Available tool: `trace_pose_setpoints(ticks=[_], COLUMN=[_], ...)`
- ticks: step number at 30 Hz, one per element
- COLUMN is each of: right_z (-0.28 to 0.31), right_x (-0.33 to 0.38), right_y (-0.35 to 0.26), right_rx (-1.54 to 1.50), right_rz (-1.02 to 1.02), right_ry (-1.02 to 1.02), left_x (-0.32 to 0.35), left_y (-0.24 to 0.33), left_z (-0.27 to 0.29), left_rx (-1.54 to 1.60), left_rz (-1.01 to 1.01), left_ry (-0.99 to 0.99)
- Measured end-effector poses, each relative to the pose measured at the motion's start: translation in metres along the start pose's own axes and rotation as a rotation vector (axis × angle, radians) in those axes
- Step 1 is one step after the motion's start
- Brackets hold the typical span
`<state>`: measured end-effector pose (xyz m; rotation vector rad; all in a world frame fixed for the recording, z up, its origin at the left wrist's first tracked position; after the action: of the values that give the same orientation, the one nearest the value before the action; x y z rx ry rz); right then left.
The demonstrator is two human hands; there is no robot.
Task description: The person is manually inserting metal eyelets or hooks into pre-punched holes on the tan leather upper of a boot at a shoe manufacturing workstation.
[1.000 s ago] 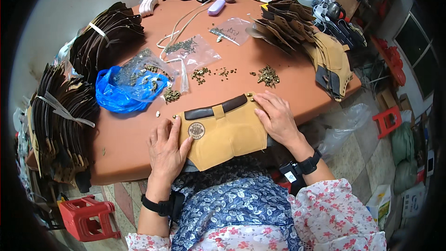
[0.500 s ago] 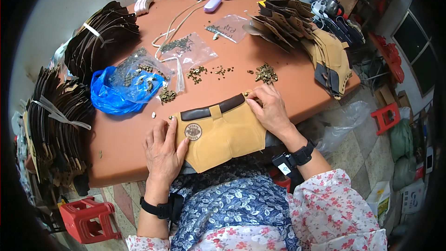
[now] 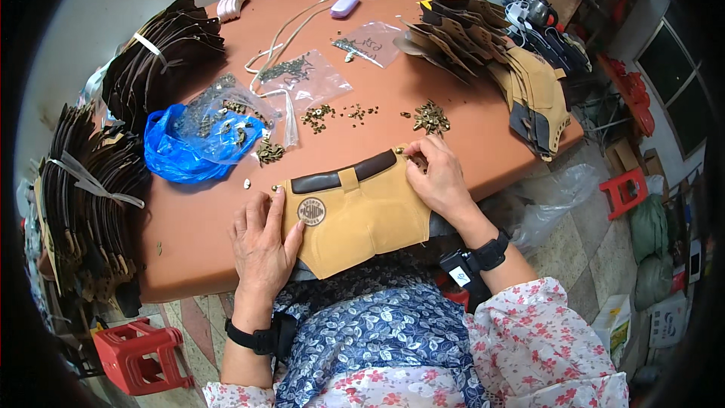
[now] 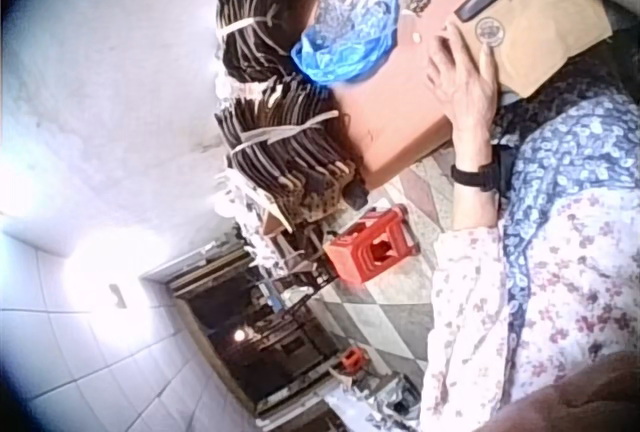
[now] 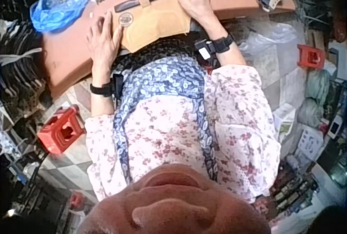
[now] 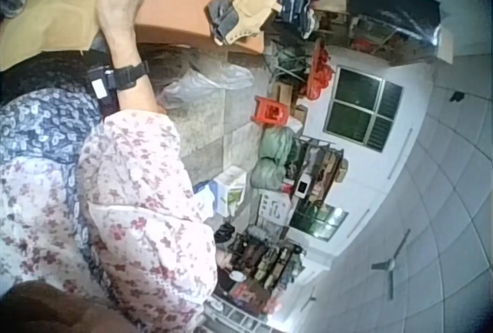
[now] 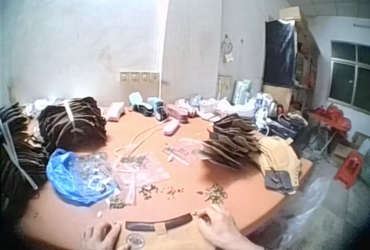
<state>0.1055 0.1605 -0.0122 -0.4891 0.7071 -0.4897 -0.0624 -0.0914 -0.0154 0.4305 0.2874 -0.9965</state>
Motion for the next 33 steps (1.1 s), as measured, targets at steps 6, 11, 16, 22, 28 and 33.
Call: trace_pose_setpoints(ticks=[6,11,16,22,28,33], right_z=[0.000,0.008,0.016,0.021,0.014,0.004], right_x=[0.003,0.002,-0.009,-0.016,-0.031,-0.039], right_y=[-0.003,0.005,0.013,0.009,-0.007,-0.005], right_rx=[0.047,-0.008,-0.064,0.000,0.089,0.147], right_rz=[0.010,-0.009,-0.037,-0.026,0.186,0.228], right_ry=[0.031,-0.016,-0.093,-0.169,-0.182,-0.238], left_x=[0.002,0.000,0.000,-0.001,0.001,-0.001], left_y=[-0.002,-0.002,0.000,-0.001,0.000,0.001], left_z=[-0.002,-0.002,0.000,-0.004,0.001,0.000], left_rx=[0.010,0.003,-0.027,0.008,-0.024,-0.032], left_rz=[0.015,-0.002,-0.003,-0.012,-0.006,-0.015], left_ry=[-0.014,-0.007,-0.007,0.016,0.008,0.006])
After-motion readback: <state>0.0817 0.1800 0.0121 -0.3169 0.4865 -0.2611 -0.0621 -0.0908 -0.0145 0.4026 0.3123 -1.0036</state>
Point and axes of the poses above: each hand's wrist, its own x-axis away from the middle knuckle, its own z-axis out of the back of the hand, y = z × x, the point moved 3 cm from there along -x, towards the middle knuckle, and after that the axes turned 3 degrees about z, right-handed, at the moved point
